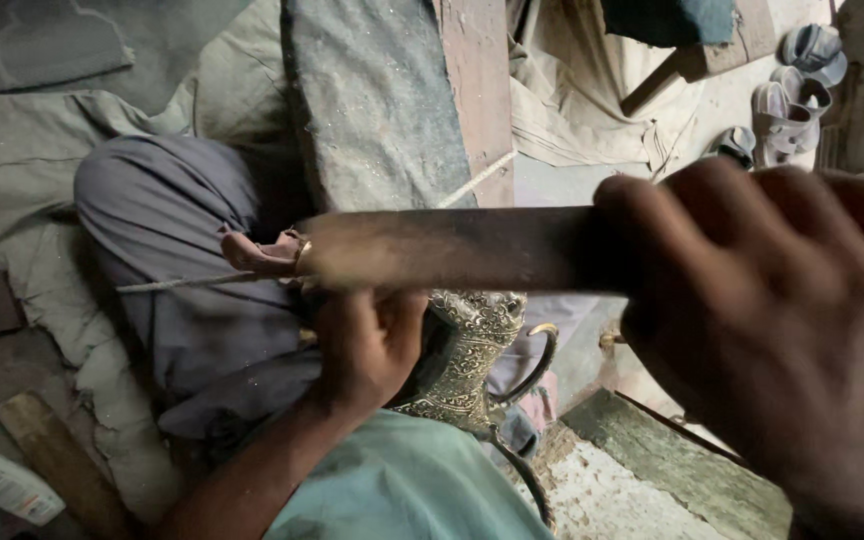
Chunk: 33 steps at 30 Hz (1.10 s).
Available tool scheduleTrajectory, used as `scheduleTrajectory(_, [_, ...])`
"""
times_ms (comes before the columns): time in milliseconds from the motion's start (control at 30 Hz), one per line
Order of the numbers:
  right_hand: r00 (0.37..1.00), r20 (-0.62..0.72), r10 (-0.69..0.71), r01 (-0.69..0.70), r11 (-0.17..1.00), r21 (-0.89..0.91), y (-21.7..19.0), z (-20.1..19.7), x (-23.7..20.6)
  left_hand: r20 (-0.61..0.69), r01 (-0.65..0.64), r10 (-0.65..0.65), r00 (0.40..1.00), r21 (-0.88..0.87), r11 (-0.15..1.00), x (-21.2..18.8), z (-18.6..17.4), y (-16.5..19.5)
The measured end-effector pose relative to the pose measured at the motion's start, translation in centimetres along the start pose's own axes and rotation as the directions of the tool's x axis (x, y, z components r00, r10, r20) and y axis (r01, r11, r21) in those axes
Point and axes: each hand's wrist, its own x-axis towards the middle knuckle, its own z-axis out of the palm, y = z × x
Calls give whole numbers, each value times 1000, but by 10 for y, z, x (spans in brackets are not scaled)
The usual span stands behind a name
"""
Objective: The person sits on the floor and repeatedly strikes a small metal rod with a wooden mallet while holding the rod against an ornate metal vessel. The person adjusts the rod's position occasionally and continues hammering.
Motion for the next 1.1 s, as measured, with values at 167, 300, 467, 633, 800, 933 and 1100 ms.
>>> scheduleTrajectory(167, [992, -102, 80, -46, 953, 300, 13, 24, -21, 3, 16, -16, 1000, -379, 925, -8, 5, -3])
scheduleTrajectory(300, [989, -148, 22, 5, 984, 176, 6, 29, -14, 77, -50, 60, 995, -129, 990, -18, 14, -28])
scheduleTrajectory(467, [981, 90, 169, -171, 554, 815, -14, 11, 7, 59, -201, 193, 979, 209, 957, -25, 15, -40])
scheduleTrajectory(633, [997, 2, -75, 70, 945, 319, -17, 8, 24, 36, -340, 345, 938, 294, 893, -19, 12, -30])
scheduleTrajectory(800, [986, 148, -77, 57, 990, 131, -16, 0, 33, -34, -374, 379, 925, 99, 922, -14, 15, -27])
scheduleTrajectory(933, [983, 168, -78, 65, 995, 80, -15, -2, 34, 114, -69, 67, 991, 14, 997, -17, 16, -27])
scheduleTrajectory(1100, [990, 140, -18, -35, 931, 364, -15, 2, 33, 40, -450, 465, 884, 339, 826, -13, 12, -25])
